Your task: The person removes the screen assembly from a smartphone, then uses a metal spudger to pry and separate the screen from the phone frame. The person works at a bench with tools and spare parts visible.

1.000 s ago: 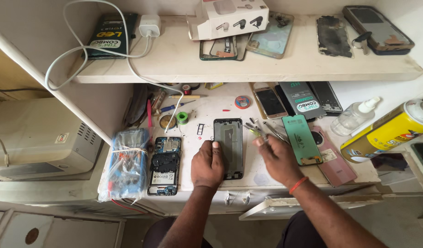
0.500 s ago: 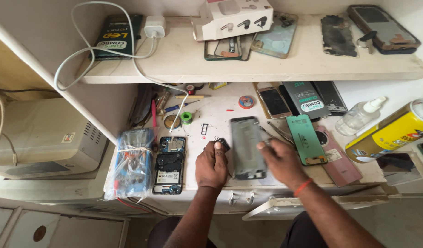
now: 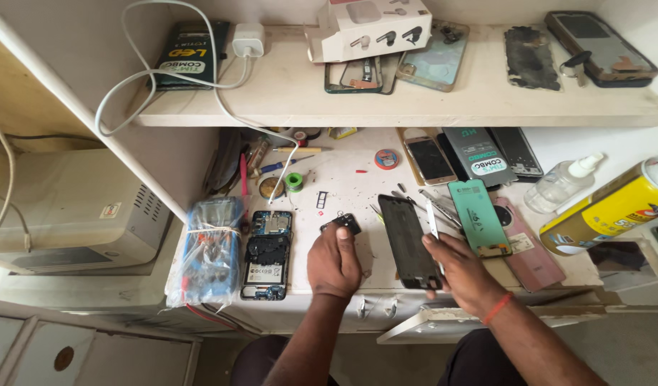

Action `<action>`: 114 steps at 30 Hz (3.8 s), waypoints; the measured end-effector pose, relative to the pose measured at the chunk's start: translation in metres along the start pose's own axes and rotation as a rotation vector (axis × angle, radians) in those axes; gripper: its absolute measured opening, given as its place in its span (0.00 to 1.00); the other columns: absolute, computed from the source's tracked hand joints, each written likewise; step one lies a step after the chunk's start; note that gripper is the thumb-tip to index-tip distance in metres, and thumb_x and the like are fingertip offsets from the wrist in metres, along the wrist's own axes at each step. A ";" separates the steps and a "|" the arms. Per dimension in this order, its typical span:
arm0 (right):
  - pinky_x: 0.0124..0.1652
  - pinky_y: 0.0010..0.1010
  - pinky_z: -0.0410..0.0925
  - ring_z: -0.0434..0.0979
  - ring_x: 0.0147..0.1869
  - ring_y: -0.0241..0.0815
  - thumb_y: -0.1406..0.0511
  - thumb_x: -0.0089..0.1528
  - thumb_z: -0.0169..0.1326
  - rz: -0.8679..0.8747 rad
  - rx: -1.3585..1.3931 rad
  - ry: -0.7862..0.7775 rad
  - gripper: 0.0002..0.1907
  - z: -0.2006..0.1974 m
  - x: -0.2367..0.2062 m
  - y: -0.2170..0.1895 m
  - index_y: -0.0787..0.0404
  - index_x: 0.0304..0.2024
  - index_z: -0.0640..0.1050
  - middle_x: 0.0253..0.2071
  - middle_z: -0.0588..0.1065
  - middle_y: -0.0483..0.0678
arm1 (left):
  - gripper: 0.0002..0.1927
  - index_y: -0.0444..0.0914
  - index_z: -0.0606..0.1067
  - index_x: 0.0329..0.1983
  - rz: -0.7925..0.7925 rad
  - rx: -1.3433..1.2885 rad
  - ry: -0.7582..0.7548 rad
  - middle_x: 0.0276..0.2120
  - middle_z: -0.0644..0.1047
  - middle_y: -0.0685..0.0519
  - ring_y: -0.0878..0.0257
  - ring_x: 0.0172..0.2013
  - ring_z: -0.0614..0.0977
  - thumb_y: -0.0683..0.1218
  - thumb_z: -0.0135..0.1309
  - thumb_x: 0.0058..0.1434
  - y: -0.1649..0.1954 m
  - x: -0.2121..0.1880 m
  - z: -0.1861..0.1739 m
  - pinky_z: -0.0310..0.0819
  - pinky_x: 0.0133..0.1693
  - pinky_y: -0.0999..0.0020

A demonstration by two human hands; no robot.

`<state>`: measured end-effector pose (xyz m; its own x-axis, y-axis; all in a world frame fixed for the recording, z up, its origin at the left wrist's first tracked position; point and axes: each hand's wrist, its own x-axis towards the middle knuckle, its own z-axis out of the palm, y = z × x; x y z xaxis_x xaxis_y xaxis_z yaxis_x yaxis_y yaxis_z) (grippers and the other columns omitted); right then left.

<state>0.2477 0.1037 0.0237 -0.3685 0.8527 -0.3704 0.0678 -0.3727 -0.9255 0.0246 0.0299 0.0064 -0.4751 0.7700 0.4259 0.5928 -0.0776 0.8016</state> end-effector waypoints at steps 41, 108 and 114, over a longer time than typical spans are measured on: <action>0.28 0.44 0.67 0.75 0.21 0.56 0.55 0.61 0.57 -0.272 -1.113 0.250 0.16 0.017 -0.006 -0.034 0.60 0.29 0.81 0.18 0.74 0.58 | 0.27 0.38 0.75 0.56 0.383 0.517 -0.394 0.62 0.71 0.40 0.44 0.65 0.66 0.57 0.48 0.59 0.021 -0.009 0.000 0.46 0.64 0.31; 0.56 0.37 0.73 0.85 0.43 0.41 0.72 0.54 0.63 -0.876 -0.790 0.515 0.13 0.005 -0.092 0.041 0.63 0.42 0.82 0.39 0.82 0.51 | 0.57 0.41 0.57 0.74 0.365 0.687 -0.808 0.72 0.55 0.39 0.48 0.72 0.53 0.82 0.43 0.50 0.036 0.002 -0.004 0.36 0.68 0.36; 0.60 0.42 0.74 0.85 0.45 0.44 0.74 0.53 0.63 -1.019 -0.801 0.500 0.12 0.007 -0.087 0.045 0.63 0.39 0.81 0.37 0.81 0.50 | 0.57 0.41 0.57 0.73 0.381 0.686 -0.784 0.72 0.56 0.39 0.47 0.72 0.54 0.82 0.43 0.50 0.034 0.000 -0.003 0.37 0.68 0.35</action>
<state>0.2762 0.0098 0.0151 -0.2207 0.7211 0.6568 0.5422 0.6504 -0.5320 0.0426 0.0258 0.0348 0.2143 0.9766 0.0176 0.9621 -0.2142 0.1691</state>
